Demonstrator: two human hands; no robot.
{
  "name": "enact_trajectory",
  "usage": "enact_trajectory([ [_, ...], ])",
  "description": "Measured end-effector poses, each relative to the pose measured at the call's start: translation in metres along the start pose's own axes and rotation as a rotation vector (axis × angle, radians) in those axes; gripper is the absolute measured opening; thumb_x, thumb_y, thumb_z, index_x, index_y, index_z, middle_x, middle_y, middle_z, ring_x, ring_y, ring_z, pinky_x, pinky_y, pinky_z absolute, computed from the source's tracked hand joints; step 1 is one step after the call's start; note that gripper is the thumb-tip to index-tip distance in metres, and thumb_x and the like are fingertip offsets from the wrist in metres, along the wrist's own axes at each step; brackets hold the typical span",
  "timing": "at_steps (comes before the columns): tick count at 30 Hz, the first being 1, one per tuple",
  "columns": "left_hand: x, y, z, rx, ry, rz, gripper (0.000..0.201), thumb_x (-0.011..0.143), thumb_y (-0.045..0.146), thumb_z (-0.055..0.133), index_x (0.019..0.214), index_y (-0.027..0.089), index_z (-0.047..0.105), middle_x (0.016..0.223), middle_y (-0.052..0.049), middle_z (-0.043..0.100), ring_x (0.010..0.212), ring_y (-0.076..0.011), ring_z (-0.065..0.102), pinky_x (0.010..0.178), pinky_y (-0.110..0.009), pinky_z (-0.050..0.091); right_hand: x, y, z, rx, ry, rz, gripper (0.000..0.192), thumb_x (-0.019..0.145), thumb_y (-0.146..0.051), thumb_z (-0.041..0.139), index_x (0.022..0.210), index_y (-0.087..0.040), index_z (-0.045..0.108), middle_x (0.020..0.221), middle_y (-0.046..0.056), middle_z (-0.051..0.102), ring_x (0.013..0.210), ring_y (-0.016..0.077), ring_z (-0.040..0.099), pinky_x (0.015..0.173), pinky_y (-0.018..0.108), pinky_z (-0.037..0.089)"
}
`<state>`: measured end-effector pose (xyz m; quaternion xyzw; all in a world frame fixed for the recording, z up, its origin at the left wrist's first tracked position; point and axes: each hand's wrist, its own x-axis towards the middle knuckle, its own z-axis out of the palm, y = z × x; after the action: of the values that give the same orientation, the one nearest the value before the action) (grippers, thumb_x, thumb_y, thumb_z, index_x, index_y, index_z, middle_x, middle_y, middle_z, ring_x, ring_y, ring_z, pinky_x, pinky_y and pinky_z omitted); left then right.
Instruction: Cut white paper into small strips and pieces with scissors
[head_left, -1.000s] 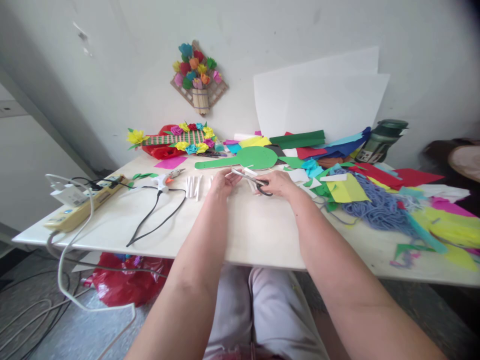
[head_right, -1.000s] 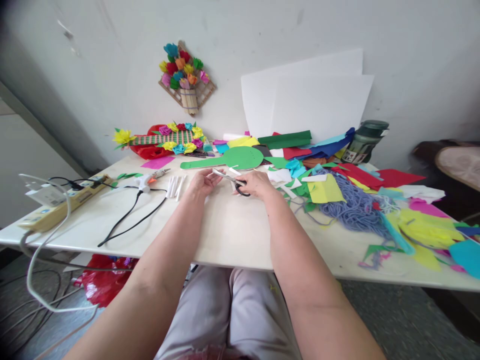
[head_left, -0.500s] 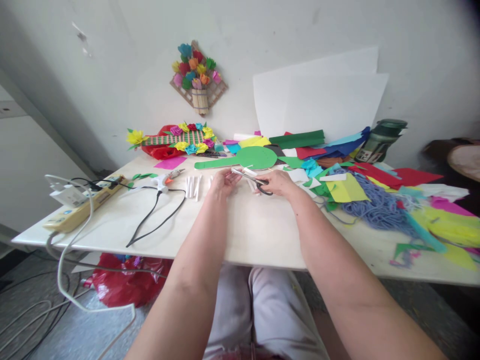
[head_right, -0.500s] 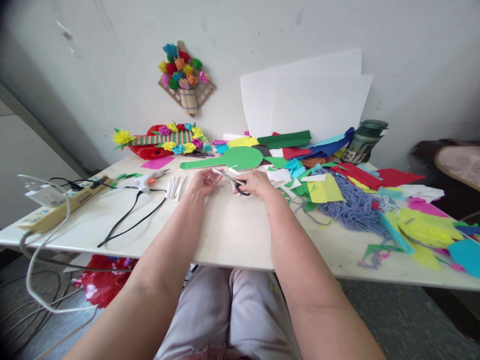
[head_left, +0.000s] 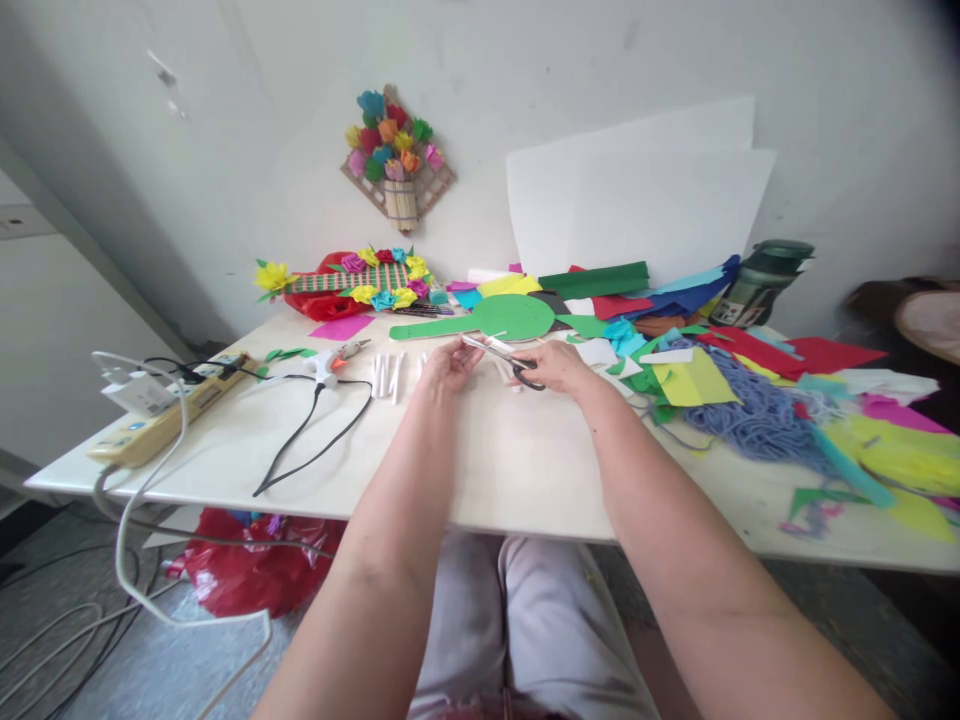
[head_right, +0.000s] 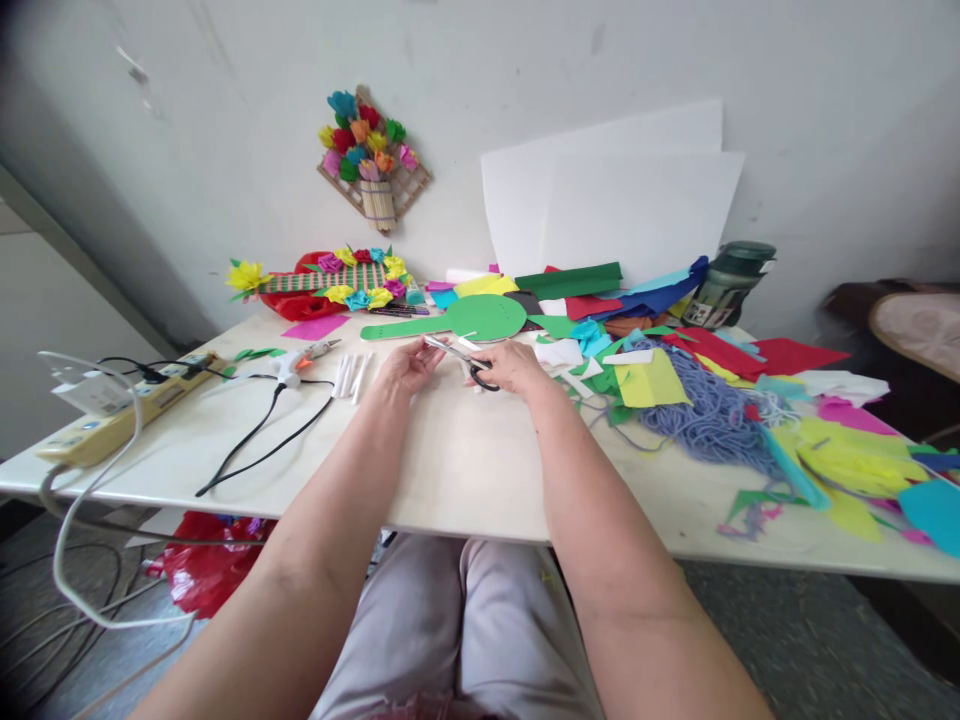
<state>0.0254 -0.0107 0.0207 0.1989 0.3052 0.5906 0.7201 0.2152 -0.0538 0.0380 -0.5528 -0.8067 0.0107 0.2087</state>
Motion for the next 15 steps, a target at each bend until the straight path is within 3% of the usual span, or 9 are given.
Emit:
enact_trajectory([
  [9,0.0031,-0.001,-0.0005,-0.041,0.01,0.012,0.011,0.081,0.008,0.048,0.073,0.012,0.055,0.07,-0.009,0.066,0.078,-0.0176,0.067,0.077,-0.029,0.053,0.0008,-0.0009,0.0022,0.026,0.017,0.004,0.045,0.065,-0.05,0.061,0.105,-0.033,0.068,0.077,-0.002,0.071,0.064,0.0127,0.057,0.053,0.021,0.031],
  [15,0.0047,-0.0007,-0.0016,-0.055,0.007,0.023,0.012,0.081,0.007,0.048,0.073,0.013,0.055,0.068,-0.007,0.066,0.075,-0.0163,0.067,0.077,-0.029,0.053,0.0012,-0.0013,0.0036,-0.027,0.025,-0.012,0.044,0.067,-0.049,0.058,0.108,-0.034,0.066,0.086,-0.001,0.072,0.077,0.0168,0.061,0.057,0.022,0.035],
])
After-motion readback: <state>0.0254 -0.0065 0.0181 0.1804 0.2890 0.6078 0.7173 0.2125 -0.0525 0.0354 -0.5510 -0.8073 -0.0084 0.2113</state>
